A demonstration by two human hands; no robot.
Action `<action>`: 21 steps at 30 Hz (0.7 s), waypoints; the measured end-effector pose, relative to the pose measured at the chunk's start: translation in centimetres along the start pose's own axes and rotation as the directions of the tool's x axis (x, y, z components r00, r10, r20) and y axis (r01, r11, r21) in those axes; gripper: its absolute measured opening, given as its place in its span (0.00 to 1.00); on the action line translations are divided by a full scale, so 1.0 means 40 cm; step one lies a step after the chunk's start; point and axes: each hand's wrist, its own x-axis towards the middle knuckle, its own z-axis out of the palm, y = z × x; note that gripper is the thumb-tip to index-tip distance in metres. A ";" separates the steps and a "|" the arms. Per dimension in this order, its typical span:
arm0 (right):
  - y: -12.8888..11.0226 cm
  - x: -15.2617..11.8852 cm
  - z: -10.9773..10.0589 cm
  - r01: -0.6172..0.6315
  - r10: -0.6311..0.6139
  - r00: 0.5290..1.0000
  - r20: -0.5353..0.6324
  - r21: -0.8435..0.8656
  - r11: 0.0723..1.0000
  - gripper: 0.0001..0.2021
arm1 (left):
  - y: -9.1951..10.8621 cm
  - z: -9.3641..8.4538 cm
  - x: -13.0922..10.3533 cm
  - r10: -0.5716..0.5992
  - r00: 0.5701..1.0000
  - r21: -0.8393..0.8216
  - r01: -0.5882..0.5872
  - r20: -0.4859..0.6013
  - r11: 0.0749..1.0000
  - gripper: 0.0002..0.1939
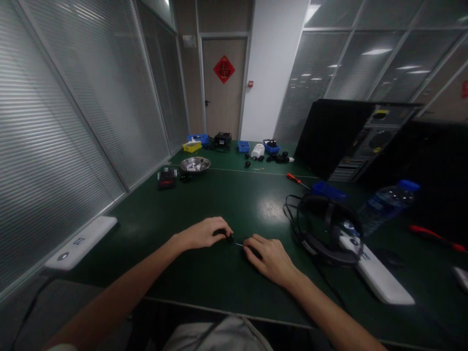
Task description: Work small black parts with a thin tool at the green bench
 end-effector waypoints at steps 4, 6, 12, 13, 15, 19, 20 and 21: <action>-0.002 -0.002 -0.007 -0.006 0.006 1.000 0.002 -0.014 1.000 0.13 | 0.002 0.007 -0.004 0.015 0.999 0.079 -0.013 -0.031 0.997 0.15; -0.004 -0.003 -0.010 -0.008 0.009 1.000 0.002 -0.021 1.000 0.12 | -0.007 0.005 -0.008 0.049 0.998 0.122 -0.044 -0.032 0.992 0.16; -0.007 -0.005 -0.017 -0.011 0.011 1.000 -0.005 -0.008 1.000 0.12 | -0.162 -0.095 -0.080 -0.192 0.964 0.256 0.235 -0.185 0.938 0.20; -0.006 -0.006 -0.017 -0.010 0.010 1.000 -0.005 -0.003 1.000 0.12 | -0.201 -0.125 -0.106 -0.262 0.935 0.269 0.323 -0.240 0.907 0.20; -0.005 -0.006 -0.016 -0.009 0.009 1.000 -0.006 0.005 1.000 0.12 | -0.277 -0.188 -0.168 -0.359 0.865 0.306 0.468 -0.351 0.829 0.20; -0.003 -0.004 -0.013 -0.004 0.005 1.000 -0.007 0.011 1.000 0.13 | -0.371 -0.270 -0.286 -0.413 0.752 0.347 0.622 -0.514 0.702 0.18; -0.003 -0.003 -0.012 -0.004 0.004 1.000 -0.009 0.011 1.000 0.13 | -0.382 -0.277 -0.306 -0.408 0.746 0.349 0.627 -0.527 0.696 0.17; -0.003 -0.002 -0.011 -0.003 0.004 1.000 -0.010 0.012 1.000 0.13 | -0.389 -0.280 -0.320 -0.400 0.747 0.351 0.624 -0.531 0.698 0.18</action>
